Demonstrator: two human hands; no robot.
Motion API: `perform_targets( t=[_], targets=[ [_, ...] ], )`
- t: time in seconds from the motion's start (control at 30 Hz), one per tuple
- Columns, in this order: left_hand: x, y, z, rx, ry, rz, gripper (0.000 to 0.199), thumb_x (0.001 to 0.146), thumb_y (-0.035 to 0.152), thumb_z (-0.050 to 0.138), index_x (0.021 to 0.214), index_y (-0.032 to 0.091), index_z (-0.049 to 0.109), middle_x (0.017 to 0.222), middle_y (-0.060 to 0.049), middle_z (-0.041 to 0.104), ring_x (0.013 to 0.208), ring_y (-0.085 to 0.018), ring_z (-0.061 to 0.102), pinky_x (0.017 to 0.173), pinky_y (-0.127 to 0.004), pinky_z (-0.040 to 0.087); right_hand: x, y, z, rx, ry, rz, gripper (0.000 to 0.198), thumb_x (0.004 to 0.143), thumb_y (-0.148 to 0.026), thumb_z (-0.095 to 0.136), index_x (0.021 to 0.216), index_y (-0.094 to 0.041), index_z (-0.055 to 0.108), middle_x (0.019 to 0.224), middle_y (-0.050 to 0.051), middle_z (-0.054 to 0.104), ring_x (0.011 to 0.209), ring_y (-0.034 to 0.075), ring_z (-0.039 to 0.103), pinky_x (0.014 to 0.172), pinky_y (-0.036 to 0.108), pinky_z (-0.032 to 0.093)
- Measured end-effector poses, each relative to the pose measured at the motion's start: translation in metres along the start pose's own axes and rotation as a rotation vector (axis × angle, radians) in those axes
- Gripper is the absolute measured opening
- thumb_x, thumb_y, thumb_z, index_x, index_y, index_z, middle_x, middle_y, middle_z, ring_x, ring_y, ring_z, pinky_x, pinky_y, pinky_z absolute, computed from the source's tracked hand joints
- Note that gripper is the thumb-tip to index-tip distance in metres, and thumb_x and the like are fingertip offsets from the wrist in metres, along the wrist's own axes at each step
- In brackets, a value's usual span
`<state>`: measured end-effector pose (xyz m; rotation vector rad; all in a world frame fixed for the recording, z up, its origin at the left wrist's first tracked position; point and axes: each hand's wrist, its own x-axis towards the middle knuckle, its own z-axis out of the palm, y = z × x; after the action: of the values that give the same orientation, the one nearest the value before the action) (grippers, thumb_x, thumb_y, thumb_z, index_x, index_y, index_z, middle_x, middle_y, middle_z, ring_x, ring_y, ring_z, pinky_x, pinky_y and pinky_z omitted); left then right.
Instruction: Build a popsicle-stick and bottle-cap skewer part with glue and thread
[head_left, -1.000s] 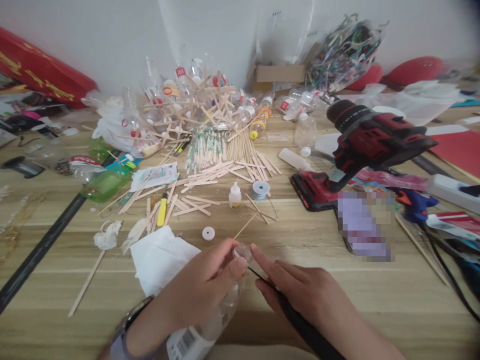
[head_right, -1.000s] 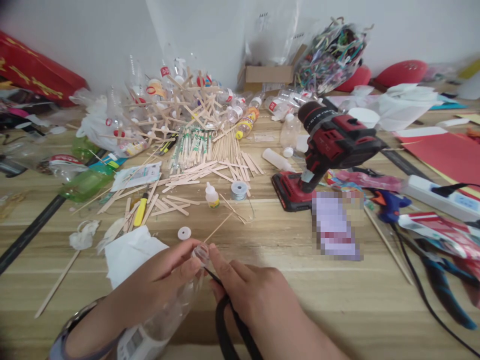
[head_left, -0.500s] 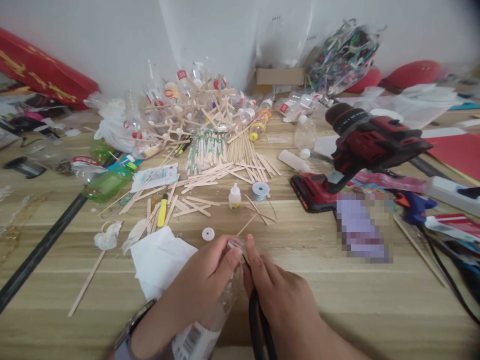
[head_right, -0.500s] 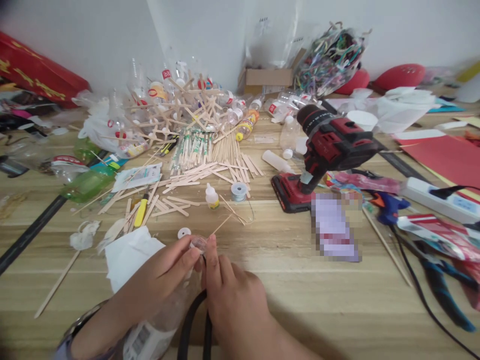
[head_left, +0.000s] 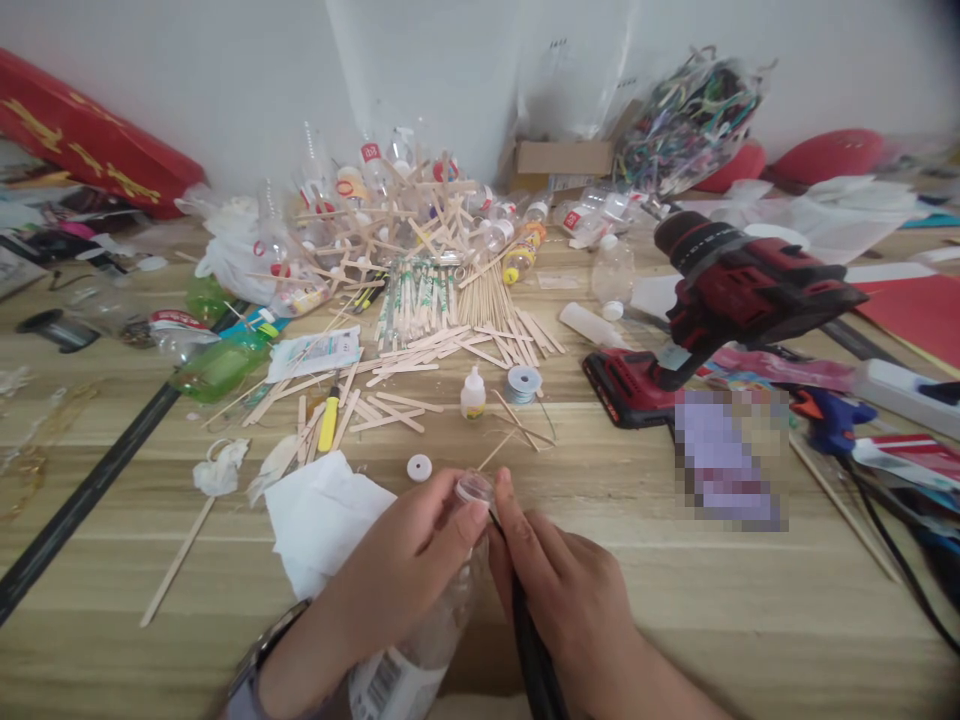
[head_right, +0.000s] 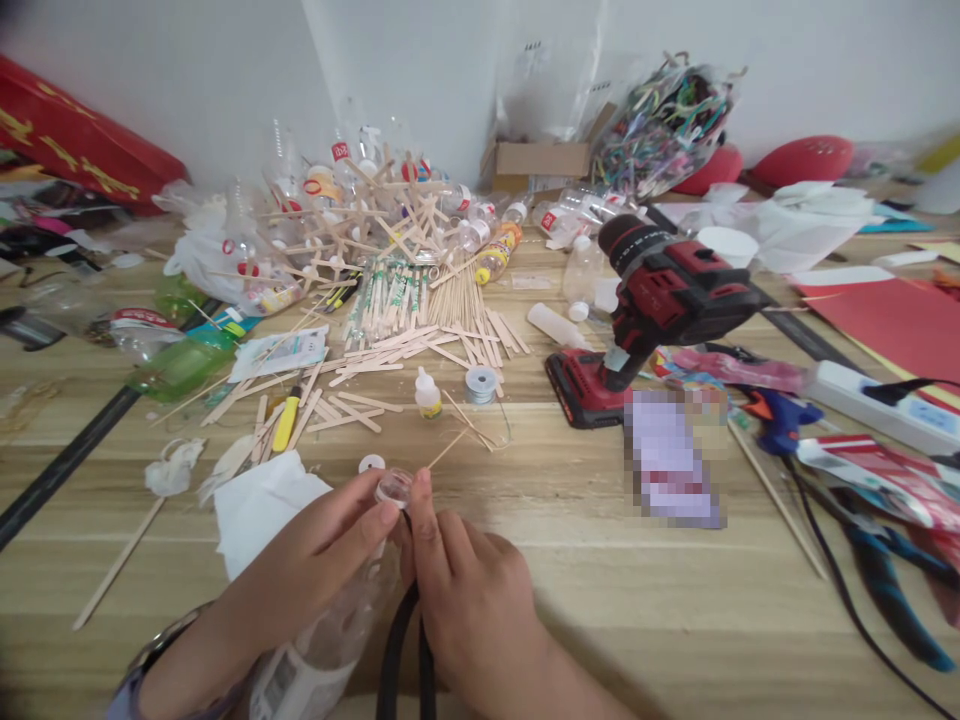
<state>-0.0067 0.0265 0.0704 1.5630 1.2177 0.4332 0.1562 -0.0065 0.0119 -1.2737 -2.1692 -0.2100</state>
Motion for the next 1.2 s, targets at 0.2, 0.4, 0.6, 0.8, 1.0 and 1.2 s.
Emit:
perform_targets(
  t=[0.2, 0.4, 0.6, 0.8, 1.0, 1.2],
  targets=[
    [-0.004, 0.001, 0.000, 0.012, 0.008, 0.035, 0.023, 0.097, 0.038, 0.038, 0.097, 0.022, 0.054, 0.092, -0.001, 0.065, 0.086, -0.019, 0.059, 0.076, -0.030, 0.044, 0.001, 0.001, -0.002, 0.063, 0.052, -0.022, 0.056, 0.096, -0.010, 0.038, 0.150, -0.002, 0.025, 0.064, -0.001, 0.064, 0.045, 0.013, 0.054, 0.040, 0.028, 0.038],
    [-0.005, 0.003, 0.002, 0.096, 0.056, 0.013, 0.024, 0.096, 0.038, 0.037, 0.091, 0.022, 0.054, 0.081, 0.001, 0.062, 0.076, -0.018, 0.058, 0.069, -0.029, 0.041, 0.004, 0.002, -0.010, 0.032, -0.004, -0.038, 0.050, 0.098, -0.011, 0.036, 0.146, -0.002, 0.032, 0.063, -0.003, 0.063, 0.041, 0.014, 0.053, 0.038, 0.030, 0.035],
    [0.000, 0.007, -0.003, 0.209, 0.069, -0.013, 0.025, 0.095, 0.037, 0.039, 0.078, 0.022, 0.049, 0.066, 0.004, 0.053, 0.064, -0.016, 0.051, 0.059, -0.029, 0.033, 0.013, 0.012, -0.021, -0.007, 0.035, -0.058, 0.027, 0.100, -0.022, 0.040, 0.109, -0.011, 0.064, 0.061, -0.002, 0.065, 0.040, 0.011, 0.054, 0.039, 0.028, 0.034],
    [0.007, 0.009, -0.010, 0.179, 0.066, 0.054, 0.025, 0.096, 0.038, 0.036, 0.083, 0.022, 0.051, 0.071, 0.003, 0.056, 0.069, -0.016, 0.053, 0.063, -0.028, 0.036, 0.020, 0.013, -0.014, 0.088, 0.140, 0.083, 0.039, 0.100, -0.030, 0.045, 0.068, -0.019, 0.063, 0.062, 0.000, 0.066, 0.048, 0.009, 0.060, 0.046, 0.023, 0.037],
    [0.010, 0.007, -0.014, 0.023, 0.007, 0.114, 0.028, 0.097, 0.043, 0.039, 0.096, 0.022, 0.057, 0.082, 0.002, 0.064, 0.083, -0.018, 0.059, 0.072, -0.028, 0.043, 0.027, 0.016, -0.013, 0.012, 0.139, -0.038, 0.022, 0.100, -0.025, 0.047, 0.094, -0.016, 0.067, 0.072, 0.002, 0.071, 0.057, 0.013, 0.063, 0.053, 0.027, 0.039],
    [0.006, 0.004, -0.014, -0.086, -0.063, 0.134, 0.029, 0.098, 0.041, 0.040, 0.115, 0.023, 0.056, 0.103, -0.001, 0.068, 0.111, -0.021, 0.057, 0.091, -0.031, 0.044, 0.033, 0.020, -0.019, 0.009, 0.098, -0.167, 0.024, 0.101, -0.021, 0.042, 0.095, -0.012, 0.064, 0.081, 0.006, 0.076, 0.062, 0.013, 0.067, 0.054, 0.027, 0.042]
  ],
)
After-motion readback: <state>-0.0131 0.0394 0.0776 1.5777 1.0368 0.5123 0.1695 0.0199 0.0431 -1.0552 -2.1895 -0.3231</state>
